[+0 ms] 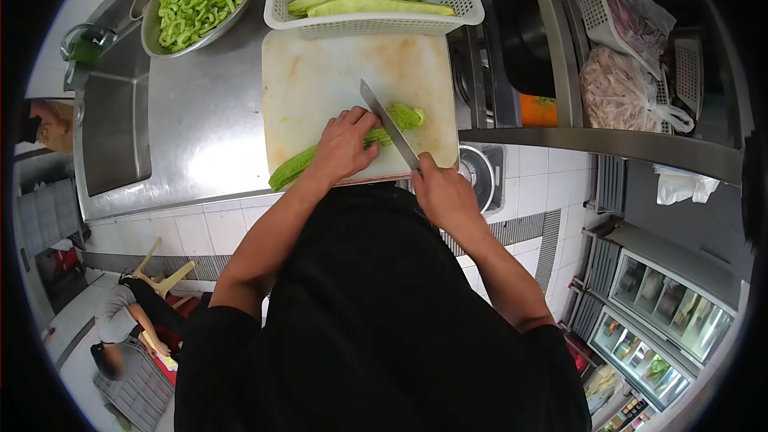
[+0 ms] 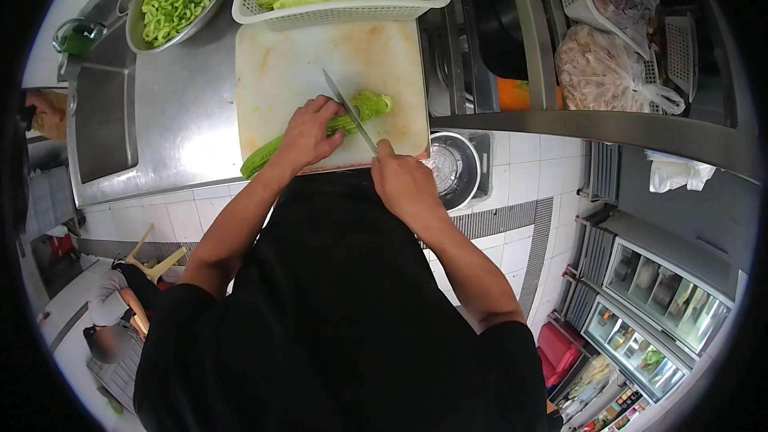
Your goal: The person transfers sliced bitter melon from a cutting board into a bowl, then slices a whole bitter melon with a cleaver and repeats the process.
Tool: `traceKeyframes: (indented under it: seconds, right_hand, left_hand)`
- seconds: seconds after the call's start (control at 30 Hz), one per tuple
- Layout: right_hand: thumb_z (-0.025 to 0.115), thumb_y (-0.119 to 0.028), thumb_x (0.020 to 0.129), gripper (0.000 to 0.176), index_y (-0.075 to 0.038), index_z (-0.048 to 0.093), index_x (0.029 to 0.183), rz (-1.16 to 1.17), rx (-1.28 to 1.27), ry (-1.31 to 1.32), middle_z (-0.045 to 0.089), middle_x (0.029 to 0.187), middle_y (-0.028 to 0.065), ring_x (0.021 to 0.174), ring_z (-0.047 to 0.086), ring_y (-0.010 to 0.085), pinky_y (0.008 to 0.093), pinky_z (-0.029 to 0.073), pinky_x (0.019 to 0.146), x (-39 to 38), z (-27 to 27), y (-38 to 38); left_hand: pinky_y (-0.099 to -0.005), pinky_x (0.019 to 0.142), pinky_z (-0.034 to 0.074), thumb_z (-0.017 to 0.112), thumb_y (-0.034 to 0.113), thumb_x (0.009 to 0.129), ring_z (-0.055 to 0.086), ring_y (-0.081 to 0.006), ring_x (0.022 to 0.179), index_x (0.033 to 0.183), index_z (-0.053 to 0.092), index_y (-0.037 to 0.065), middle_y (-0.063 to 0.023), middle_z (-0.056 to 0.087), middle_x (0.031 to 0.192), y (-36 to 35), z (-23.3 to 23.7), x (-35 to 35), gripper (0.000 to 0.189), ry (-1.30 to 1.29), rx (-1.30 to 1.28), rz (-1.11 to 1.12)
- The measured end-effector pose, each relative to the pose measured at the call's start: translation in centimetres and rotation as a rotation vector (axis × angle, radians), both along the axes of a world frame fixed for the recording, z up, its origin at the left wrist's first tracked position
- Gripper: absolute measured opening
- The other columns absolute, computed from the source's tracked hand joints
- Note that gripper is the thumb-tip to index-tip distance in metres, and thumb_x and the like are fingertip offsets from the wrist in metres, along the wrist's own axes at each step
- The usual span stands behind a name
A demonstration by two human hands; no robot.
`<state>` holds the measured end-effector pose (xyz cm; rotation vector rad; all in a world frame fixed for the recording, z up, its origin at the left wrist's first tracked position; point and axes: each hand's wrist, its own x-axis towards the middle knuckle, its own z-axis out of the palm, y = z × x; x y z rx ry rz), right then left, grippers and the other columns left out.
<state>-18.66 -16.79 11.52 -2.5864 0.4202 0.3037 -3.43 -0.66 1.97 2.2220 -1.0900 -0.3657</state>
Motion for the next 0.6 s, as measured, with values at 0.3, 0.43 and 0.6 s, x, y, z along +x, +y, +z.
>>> traceKeyframes:
  seconds: [0.3, 0.43, 0.6]
  right_hand:
    - [0.054, -0.021, 0.102, 0.023, -0.001, 0.058, 0.110, -0.009, -0.007, -0.116, 0.069, 0.076, 0.0273, 0.078, 0.070, 0.0472, 0.0593, 0.054, 0.073, 5.3, -3.2, 0.0]
    - [0.053, -0.020, 0.102, 0.019, -0.001, 0.057, 0.103, 0.050, -0.033, -0.021, 0.069, 0.075, 0.0264, 0.075, 0.070, 0.0474, 0.0574, 0.055, 0.070, 0.3, 1.5, -0.1]
    - [0.056, -0.022, 0.102, 0.021, -0.001, 0.056, 0.107, 0.011, -0.001, -0.037, 0.069, 0.077, 0.0269, 0.077, 0.069, 0.0480, 0.0588, 0.054, 0.070, 2.2, -5.5, 1.0]
  left_hand:
    - [-0.0475, 0.089, 0.048, 0.075, 0.020, 0.078, 0.060, -0.0356, 0.105, 0.111, 0.064, 0.009, -0.0124, 0.061, 0.110, 0.2, 0.3, -0.1, 0.036, -0.035, -0.036, 0.010]
    - [-0.0479, 0.091, 0.049, 0.073, 0.022, 0.079, 0.059, -0.0339, 0.110, 0.114, 0.064, 0.010, -0.0111, 0.061, 0.113, 0.7, 0.5, -0.2, 0.038, -0.016, -0.004, 0.025]
    - [-0.0480, 0.090, 0.049, 0.073, 0.022, 0.079, 0.059, -0.0335, 0.109, 0.113, 0.065, 0.010, -0.0107, 0.061, 0.113, 0.6, -0.2, -0.1, 0.037, -0.015, 0.011, 0.023]
